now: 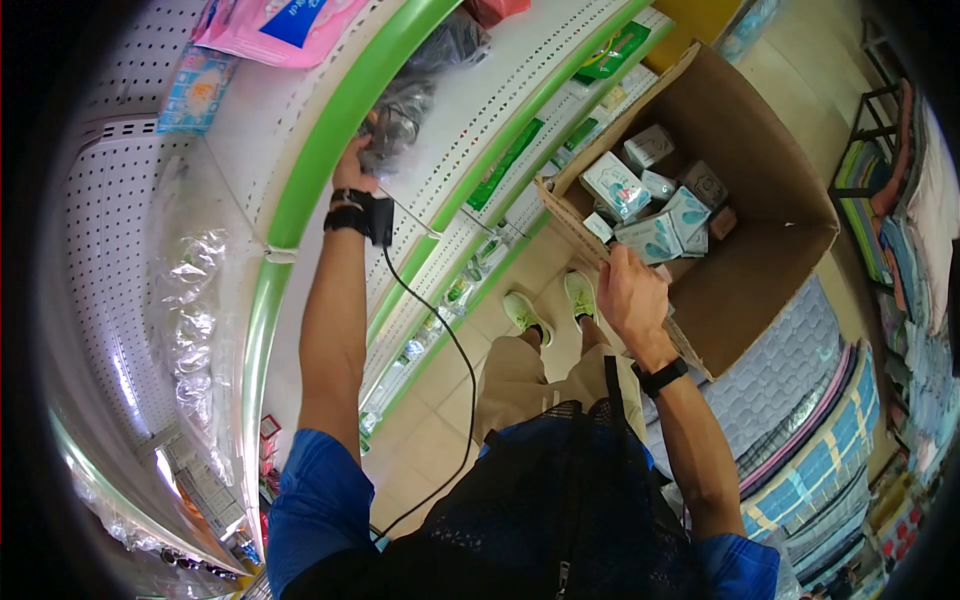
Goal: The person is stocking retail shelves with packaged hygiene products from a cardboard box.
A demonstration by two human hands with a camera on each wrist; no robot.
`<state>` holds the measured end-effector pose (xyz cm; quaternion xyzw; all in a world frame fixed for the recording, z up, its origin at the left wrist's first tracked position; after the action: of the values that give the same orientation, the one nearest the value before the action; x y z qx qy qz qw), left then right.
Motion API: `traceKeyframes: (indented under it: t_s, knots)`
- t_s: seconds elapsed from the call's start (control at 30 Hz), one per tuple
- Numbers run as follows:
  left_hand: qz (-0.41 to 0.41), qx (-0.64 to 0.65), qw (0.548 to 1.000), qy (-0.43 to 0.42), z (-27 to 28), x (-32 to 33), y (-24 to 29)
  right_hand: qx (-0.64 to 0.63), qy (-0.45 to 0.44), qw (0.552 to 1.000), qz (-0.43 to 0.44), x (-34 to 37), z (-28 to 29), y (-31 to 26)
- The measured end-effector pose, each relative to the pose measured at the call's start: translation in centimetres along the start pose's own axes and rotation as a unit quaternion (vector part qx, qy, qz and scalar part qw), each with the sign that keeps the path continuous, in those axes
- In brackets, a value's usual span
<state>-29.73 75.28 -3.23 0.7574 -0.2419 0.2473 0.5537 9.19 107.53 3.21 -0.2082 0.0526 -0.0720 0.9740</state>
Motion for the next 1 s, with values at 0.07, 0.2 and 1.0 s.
traceKeyframes:
  t_s: [0.07,0.2,1.0]
  knots:
    - [-0.008,-0.003,1.000,0.008,1.8,1.5,-1.3,-0.014,0.010,1.000,-0.004,0.0,-0.3,0.2]
    - [0.018,0.041,0.998,-0.039,1.6,8.0,-4.5,-0.038,-0.058,0.997,-0.034,0.0,-0.3,-0.1]
    - [-0.038,-0.095,0.989,-0.106,1.2,44.0,-8.9,-0.810,-0.375,0.422,-0.159,2.2,-4.7,-18.1]
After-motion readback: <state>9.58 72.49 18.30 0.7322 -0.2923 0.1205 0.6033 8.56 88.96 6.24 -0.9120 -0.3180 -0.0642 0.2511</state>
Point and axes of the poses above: each hand's wrist, its own x-axis away from the middle knuckle, its own z-axis out of the back of the hand, y = z × x, the point moved 6 cm from there along -x, towards the middle knuckle, and after that the axes turned 11 degrees about z, right-handed, at the moved point
